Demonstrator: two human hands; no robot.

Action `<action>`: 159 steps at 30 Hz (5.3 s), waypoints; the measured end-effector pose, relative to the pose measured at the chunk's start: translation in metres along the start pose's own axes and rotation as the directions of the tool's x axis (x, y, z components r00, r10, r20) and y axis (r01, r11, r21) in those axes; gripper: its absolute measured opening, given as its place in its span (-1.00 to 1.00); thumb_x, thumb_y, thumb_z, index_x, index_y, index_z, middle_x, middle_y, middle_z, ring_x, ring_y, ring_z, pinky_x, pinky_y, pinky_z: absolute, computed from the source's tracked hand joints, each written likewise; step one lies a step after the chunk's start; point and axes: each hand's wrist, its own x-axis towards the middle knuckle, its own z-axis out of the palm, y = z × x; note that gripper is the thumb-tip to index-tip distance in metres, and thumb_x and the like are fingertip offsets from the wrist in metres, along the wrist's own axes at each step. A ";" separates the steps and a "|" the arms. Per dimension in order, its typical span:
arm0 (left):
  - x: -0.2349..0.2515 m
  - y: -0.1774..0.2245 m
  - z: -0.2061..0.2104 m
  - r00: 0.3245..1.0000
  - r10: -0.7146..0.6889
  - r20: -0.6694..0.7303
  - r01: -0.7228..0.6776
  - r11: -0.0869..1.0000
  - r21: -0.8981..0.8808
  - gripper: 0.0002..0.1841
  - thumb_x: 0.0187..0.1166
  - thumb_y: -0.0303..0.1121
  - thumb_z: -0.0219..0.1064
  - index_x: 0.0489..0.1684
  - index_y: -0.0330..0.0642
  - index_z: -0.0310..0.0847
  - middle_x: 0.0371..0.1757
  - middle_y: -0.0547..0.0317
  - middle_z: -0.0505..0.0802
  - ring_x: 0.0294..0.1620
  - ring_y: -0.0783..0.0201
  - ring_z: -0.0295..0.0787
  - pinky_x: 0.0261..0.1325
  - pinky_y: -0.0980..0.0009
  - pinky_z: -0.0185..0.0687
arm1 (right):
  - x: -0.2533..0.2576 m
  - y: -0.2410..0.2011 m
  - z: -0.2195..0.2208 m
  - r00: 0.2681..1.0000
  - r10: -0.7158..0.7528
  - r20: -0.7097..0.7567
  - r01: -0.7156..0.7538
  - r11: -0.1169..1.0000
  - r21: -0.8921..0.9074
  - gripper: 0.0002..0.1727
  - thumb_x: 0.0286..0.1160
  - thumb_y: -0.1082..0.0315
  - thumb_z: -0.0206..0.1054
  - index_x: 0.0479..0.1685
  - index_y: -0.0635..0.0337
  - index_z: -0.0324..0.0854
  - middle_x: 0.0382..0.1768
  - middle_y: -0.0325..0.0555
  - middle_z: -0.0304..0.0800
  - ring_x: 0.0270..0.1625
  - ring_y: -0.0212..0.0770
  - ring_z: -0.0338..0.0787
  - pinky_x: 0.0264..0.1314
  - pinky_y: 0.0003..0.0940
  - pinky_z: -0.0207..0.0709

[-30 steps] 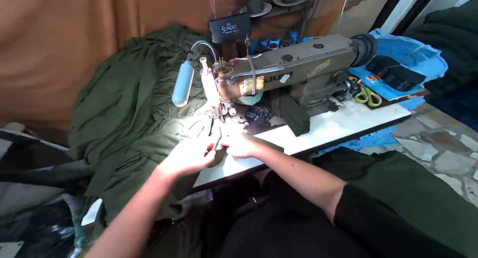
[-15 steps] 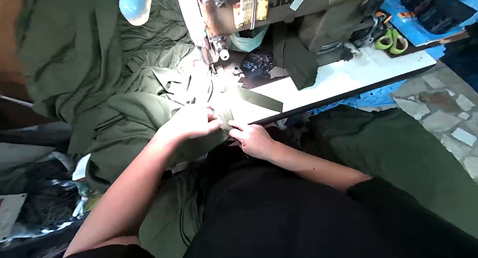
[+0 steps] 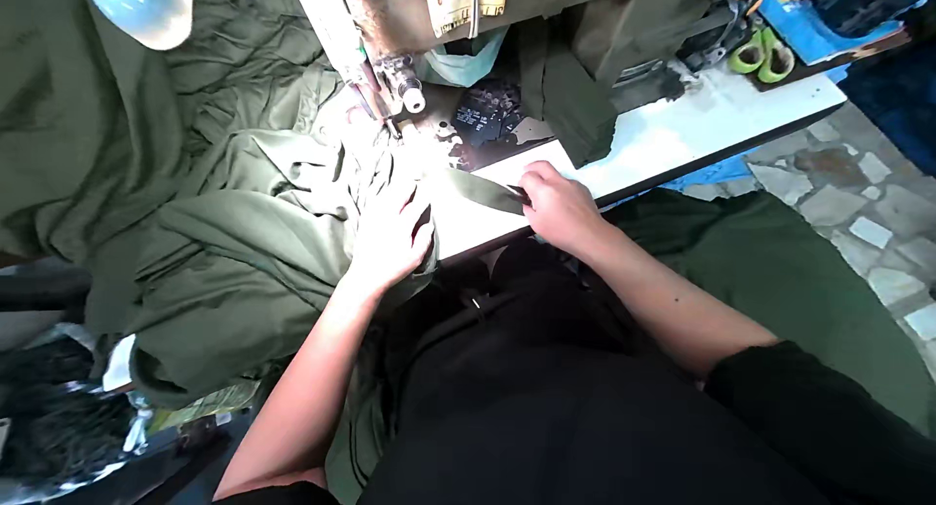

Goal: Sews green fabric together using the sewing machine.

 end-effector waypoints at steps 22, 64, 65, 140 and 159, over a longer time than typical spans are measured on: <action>0.051 -0.022 -0.018 0.993 -0.036 0.116 0.021 0.992 0.126 -0.57 0.79 -0.34 0.05 0.49 -0.40 0.56 0.53 -0.34 0.65 0.63 -0.33 0.47 0.66 -0.26 0.23 | -0.053 -0.088 0.018 0.672 -0.635 -0.382 0.721 0.442 0.534 -0.90 0.39 0.56 0.35 -0.20 0.35 0.75 -0.41 -0.06 0.81 -0.39 -0.32 0.76 -0.35 -0.46 0.63; -0.004 0.023 -0.003 0.983 -0.163 -0.081 0.151 0.980 -0.132 -0.72 0.58 -0.43 0.20 -0.16 -0.36 0.88 0.33 -0.23 0.82 0.52 -0.29 0.60 0.59 -0.19 0.33 | -0.024 -0.067 0.041 0.796 -0.517 0.314 0.514 0.852 0.098 -0.60 0.56 0.16 0.36 0.24 0.22 0.68 0.59 0.12 0.53 -0.43 -0.04 0.79 -0.52 -0.15 0.55; -0.006 0.022 -0.005 0.988 -0.143 -0.058 0.134 0.982 -0.129 -0.70 0.56 -0.42 0.18 -0.13 -0.37 0.87 0.36 -0.23 0.80 0.55 -0.29 0.57 0.61 -0.22 0.31 | -0.024 -0.067 0.041 0.796 -0.520 0.309 0.518 0.850 0.094 -0.61 0.55 0.16 0.35 0.22 0.20 0.69 0.57 0.12 0.55 -0.44 -0.04 0.79 -0.53 -0.15 0.56; 0.053 0.014 -0.076 0.797 -0.275 0.538 0.149 0.952 0.266 -0.74 0.75 -0.36 0.21 -0.20 -0.41 0.71 -0.11 -0.28 0.81 0.04 -0.29 0.80 0.02 -0.24 0.61 | -0.001 -0.064 0.025 0.753 -0.582 0.308 0.571 0.810 0.135 -0.63 0.51 0.37 0.37 0.28 0.20 0.73 0.54 0.07 0.62 -0.11 0.08 0.88 -0.24 0.02 0.68; 0.109 0.022 -0.025 0.952 0.234 0.196 -0.231 0.972 -0.039 -0.74 0.59 -0.39 0.22 -0.29 -0.43 0.76 -0.10 -0.32 0.82 0.08 -0.36 0.75 0.16 -0.30 0.56 | 0.005 -0.070 0.014 0.771 -0.534 0.346 0.455 0.843 0.288 -0.61 0.52 0.38 0.38 0.33 0.22 0.67 0.11 0.19 0.81 0.15 0.20 0.80 0.12 0.22 0.56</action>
